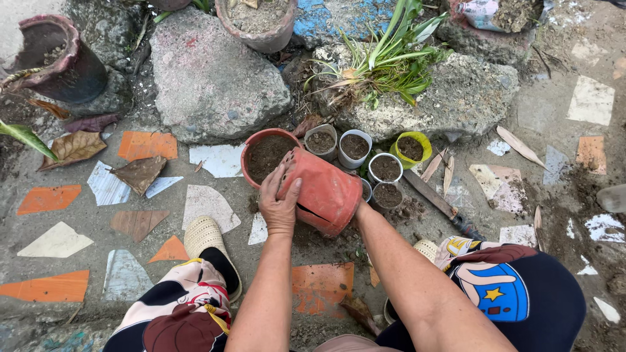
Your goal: The person fills multiple small pots with soil by hand, transfers soil between containers, and plants seeds in the prepared soil.
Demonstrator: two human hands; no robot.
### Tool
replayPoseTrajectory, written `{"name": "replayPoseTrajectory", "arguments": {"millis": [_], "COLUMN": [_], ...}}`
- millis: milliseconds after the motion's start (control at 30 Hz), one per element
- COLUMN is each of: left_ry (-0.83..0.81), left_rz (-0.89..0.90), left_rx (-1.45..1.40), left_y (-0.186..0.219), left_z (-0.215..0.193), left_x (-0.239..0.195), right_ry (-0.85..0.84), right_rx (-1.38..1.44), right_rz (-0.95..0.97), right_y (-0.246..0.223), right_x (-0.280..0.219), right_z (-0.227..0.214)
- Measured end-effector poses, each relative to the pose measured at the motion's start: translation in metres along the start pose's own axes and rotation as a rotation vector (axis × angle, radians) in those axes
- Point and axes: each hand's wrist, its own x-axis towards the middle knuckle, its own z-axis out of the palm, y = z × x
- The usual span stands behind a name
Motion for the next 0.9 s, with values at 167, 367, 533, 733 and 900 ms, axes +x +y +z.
{"name": "replayPoseTrajectory", "arguments": {"millis": [167, 367, 533, 733, 900], "left_ry": [-0.090, -0.131, -0.140, -0.009, -0.005], "left_rz": [0.208, 0.370, 0.466, 0.329, 0.383], "left_rx": [0.139, 0.282, 0.347, 0.338, 0.445], "left_y": [0.028, 0.054, 0.073, 0.085, 0.098], "left_z": [0.005, 0.015, 0.027, 0.030, 0.028], "left_x": [-0.002, -0.003, 0.004, 0.021, 0.025], "right_ry": [-0.046, 0.060, 0.257, 0.385, 0.260], "right_rx": [0.015, 0.009, 0.014, 0.275, 0.427], "right_rz": [-0.006, 0.029, 0.127, 0.097, -0.013], "right_y": [-0.008, -0.003, 0.038, 0.093, 0.065], "right_x": [-0.011, -0.028, -0.029, 0.031, 0.019], "right_z": [-0.003, -0.021, -0.064, -0.120, -0.101]}}
